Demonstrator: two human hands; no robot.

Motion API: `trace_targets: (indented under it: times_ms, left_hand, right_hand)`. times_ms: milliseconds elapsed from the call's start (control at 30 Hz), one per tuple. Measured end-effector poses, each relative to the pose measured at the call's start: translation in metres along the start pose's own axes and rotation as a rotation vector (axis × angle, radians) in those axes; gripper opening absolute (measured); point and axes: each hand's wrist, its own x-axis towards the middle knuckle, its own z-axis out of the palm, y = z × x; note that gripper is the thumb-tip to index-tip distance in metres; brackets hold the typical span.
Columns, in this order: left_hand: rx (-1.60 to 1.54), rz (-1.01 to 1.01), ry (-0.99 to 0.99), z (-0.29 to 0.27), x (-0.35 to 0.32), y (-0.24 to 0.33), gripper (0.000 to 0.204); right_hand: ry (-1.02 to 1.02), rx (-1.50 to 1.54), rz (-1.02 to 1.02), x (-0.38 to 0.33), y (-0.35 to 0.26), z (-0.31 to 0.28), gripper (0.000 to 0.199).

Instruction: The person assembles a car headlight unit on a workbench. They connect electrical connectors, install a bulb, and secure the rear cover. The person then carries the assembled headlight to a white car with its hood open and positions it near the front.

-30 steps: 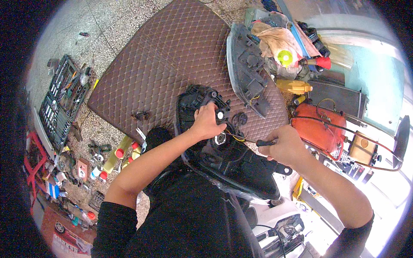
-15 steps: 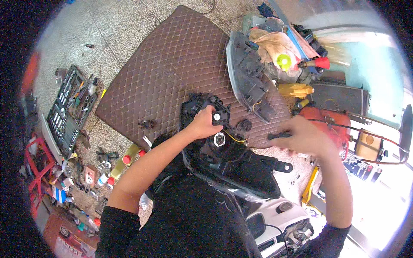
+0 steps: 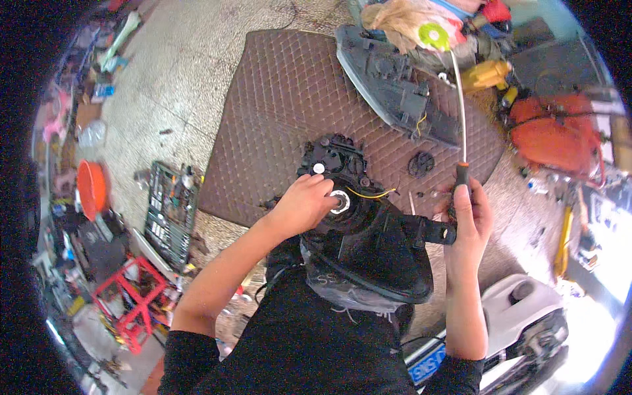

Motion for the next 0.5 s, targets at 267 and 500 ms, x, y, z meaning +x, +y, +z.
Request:
trace_targets:
  times_ms: [267, 500]
  left_hand:
    - [0.141, 0.062, -0.255, 0.001, 0.022, -0.007, 0.008]
    - [0.164, 0.1, -0.28, -0.01, 0.033, -0.007, 0.009]
  right_hand:
    - [0.007, -0.051, -0.137, -0.008, 0.003, 0.011, 0.04]
    - [0.009, -0.092, -0.153, -0.003, 0.003, 0.011, 0.04]
